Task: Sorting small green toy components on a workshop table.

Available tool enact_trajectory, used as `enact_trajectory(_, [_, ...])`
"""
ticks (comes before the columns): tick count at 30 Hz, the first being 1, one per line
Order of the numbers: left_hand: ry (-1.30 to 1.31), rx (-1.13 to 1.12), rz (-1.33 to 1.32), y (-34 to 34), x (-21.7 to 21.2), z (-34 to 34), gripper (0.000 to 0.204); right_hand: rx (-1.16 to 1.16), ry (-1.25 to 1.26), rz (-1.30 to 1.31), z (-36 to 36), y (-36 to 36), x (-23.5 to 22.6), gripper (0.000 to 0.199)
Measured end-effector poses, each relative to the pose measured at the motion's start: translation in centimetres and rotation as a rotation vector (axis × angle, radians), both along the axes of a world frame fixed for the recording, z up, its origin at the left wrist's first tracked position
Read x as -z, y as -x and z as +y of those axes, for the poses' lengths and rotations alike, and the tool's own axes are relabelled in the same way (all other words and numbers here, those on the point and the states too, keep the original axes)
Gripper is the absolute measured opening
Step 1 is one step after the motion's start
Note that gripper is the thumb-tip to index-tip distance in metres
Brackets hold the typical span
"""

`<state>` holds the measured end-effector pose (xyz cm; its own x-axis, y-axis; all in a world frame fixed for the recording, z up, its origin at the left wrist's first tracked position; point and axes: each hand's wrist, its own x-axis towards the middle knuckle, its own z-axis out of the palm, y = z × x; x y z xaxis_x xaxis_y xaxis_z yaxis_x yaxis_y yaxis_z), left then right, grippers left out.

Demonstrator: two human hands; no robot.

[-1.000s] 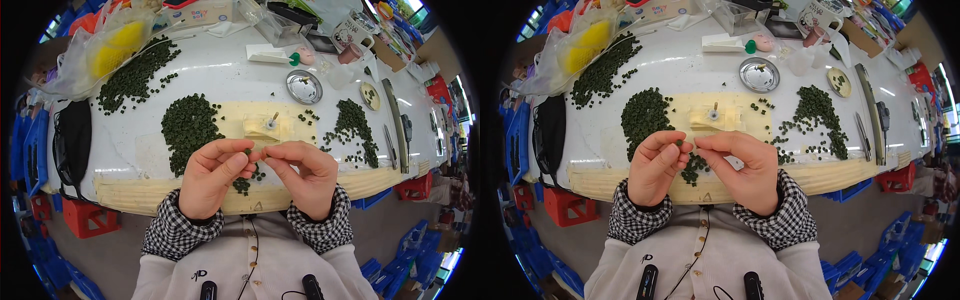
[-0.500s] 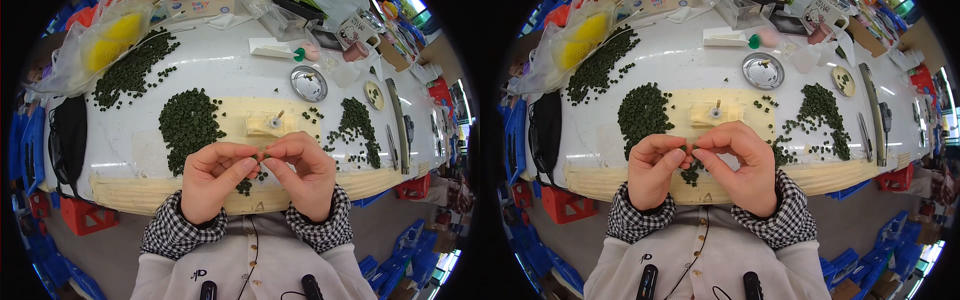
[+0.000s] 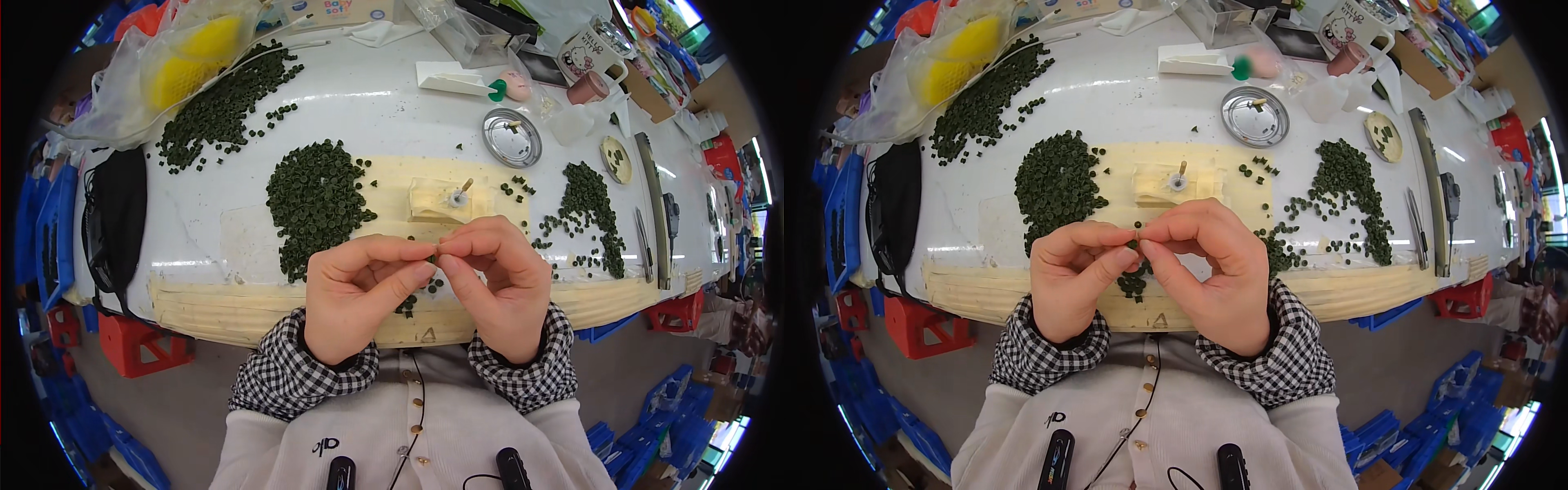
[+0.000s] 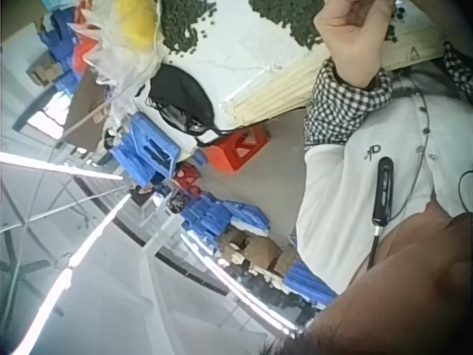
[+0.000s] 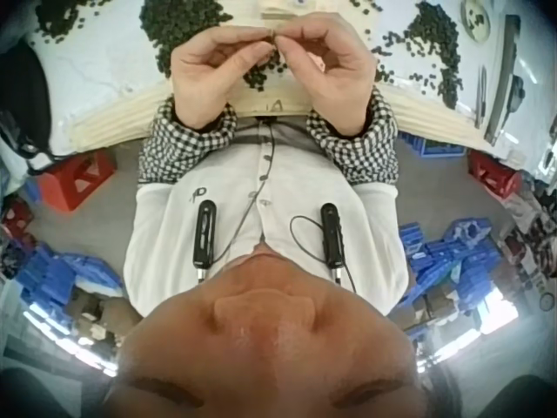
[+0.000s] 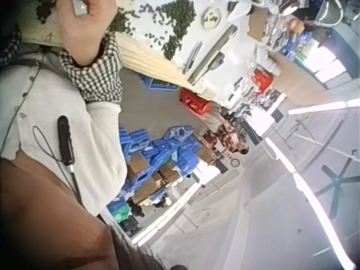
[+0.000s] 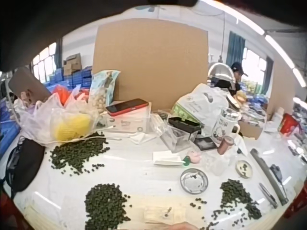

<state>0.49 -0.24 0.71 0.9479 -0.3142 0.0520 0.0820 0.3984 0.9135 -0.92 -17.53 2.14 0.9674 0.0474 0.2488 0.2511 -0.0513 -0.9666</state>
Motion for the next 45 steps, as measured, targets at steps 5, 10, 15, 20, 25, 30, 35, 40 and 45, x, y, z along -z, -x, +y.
enact_trajectory(5, [-0.035, -0.174, 0.0, -0.3, -0.3, 0.6, 0.019, 0.164, 0.174, -0.047, -0.6, 0.2, -0.3, 0.013])
enact_trajectory(10, [0.029, -0.356, 0.021, -0.7, 0.1, 1.1, 0.019, 0.206, 0.556, -0.121, -2.0, 0.5, -0.9, 0.012])
enact_trajectory(15, [0.063, -0.419, 0.042, -0.7, 0.1, 1.0, 0.019, 0.013, 1.003, -0.391, -0.9, -0.9, -0.8, 0.017])
enact_trajectory(20, [0.081, -0.422, 0.049, -0.8, 0.3, 1.0, 0.02, -0.102, 1.294, -0.472, 1.4, -2.2, -0.9, 0.023])
enact_trajectory(25, [0.061, -0.366, 0.058, -0.7, 0.4, 0.9, 0.02, -0.123, 1.356, -0.502, 2.0, -2.4, -0.3, 0.015])
enact_trajectory(30, [0.035, -0.298, 0.066, -0.3, 0.3, 1.0, 0.019, 0.003, 1.133, -0.431, 1.1, -2.2, -1.3, 0.018])
enact_trajectory(35, [0.06, -0.341, 0.06, -0.6, 0.3, 0.8, 0.019, 0.023, 1.016, -0.449, 0.3, -2.2, -0.4, 0.015])
enact_trajectory(40, [0.162, -0.5, 0.024, -0.9, 0.5, 1.1, 0.02, -0.049, 1.232, -0.49, 1.8, -2.5, -0.7, 0.012])
enact_trajectory(45, [0.186, -0.517, 0.048, -0.8, 0.5, 1.1, 0.021, -0.089, 1.481, -0.516, 4.2, -2.8, 0.2, 0.013])
